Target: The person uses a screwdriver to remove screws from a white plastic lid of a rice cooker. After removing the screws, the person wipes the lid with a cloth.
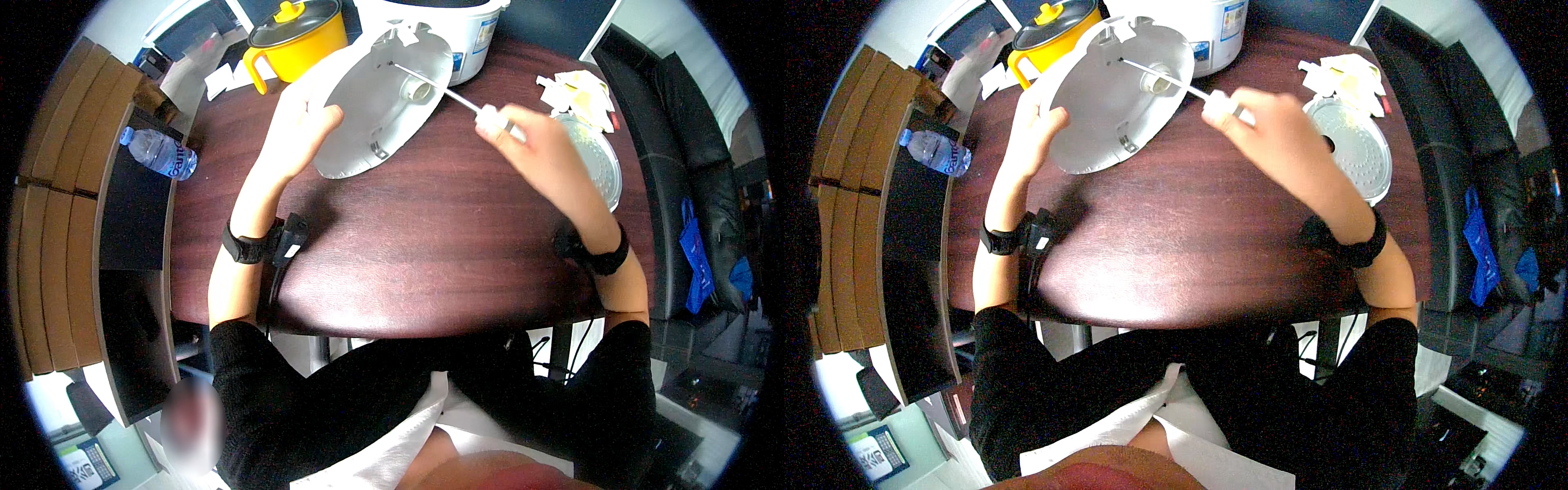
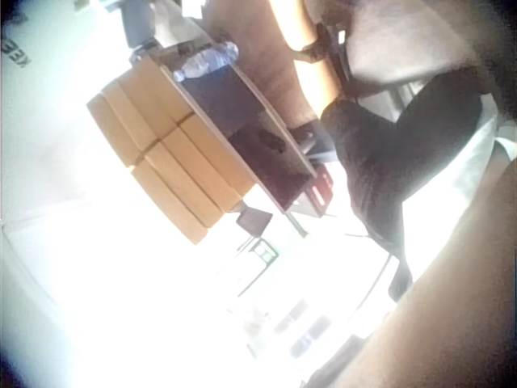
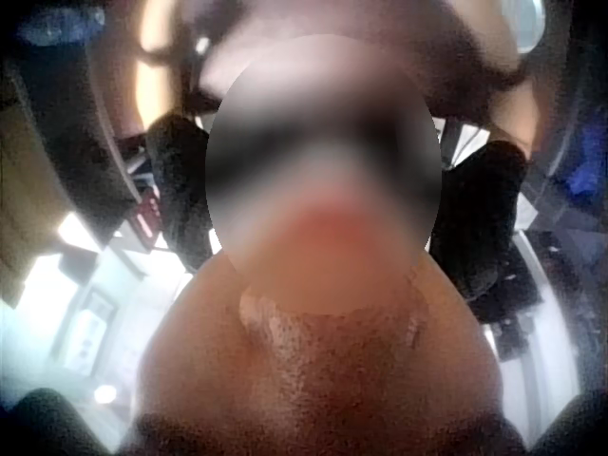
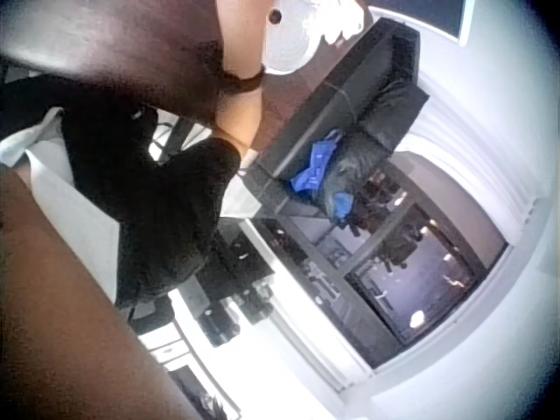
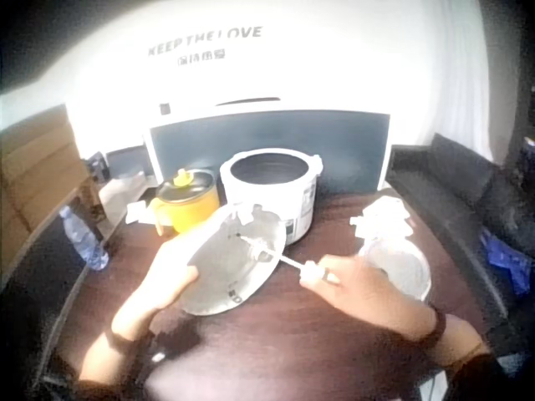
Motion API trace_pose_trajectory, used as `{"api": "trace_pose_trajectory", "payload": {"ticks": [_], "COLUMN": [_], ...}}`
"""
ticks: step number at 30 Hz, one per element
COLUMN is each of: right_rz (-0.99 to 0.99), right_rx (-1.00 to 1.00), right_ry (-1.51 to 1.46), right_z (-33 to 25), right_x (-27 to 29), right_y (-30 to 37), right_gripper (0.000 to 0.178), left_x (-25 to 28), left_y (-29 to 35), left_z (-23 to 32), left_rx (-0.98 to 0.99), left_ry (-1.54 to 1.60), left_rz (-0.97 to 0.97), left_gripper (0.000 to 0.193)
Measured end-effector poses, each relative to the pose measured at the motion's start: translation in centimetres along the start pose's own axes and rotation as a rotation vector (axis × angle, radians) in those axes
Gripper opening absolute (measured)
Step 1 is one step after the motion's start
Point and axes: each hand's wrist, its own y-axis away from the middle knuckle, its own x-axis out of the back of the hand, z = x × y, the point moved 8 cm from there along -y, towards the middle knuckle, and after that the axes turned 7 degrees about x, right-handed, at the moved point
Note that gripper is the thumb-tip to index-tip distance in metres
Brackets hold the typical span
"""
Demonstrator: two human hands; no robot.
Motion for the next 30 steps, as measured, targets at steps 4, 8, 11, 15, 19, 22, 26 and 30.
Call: {"api": "trace_pose_trajectory", "payload": {"ticks": [4,8,11,15,19,22,26,30], "right_rz": [-0.323,-0.328,-0.347,-0.124,0.125,0.202,0.076,-0.299], "right_rx": [-0.455,-0.504,-0.444,-0.013,0.251,0.353,0.170,-0.374], "right_ry": [-0.730,-0.881,-0.805,-0.145,0.529,0.558,0.180,-0.555], "right_z": [-0.6,-2.2,-1.9,-2.0,-1.1,-2.0,-0.8,0.7], "right_x": [-5.9,-7.1,-7.2,-4.1,0.3,3.5,1.6,-4.7], "right_y": [2.8,3.2,2.8,0.4,-0.8,-1.5,-0.9,2.0], "right_gripper": [0.039,0.041,0.042,0.034,0.029,0.027,0.026,0.037], "left_x": [-0.1,-0.2,-0.2,0.2,0.1,-0.1,0.2,0.1], "left_y": [0.1,0.1,0.0,0.0,0.0,0.0,0.2,0.2], "left_z": [0.1,0.0,0.5,0.3,0.2,0.0,0.0,-0.1], "left_rx": [0.002,0.011,0.007,-0.003,0.006,0.016,0.015,0.037], "left_ry": [-0.029,-0.027,-0.073,-0.056,-0.044,-0.033,-0.036,-0.049], "left_rz": [0.000,0.004,0.005,0.014,0.006,0.010,0.040,0.041], "left_gripper": [0.059,0.059,0.060,0.061,0.061,0.061,0.061,0.061]}}
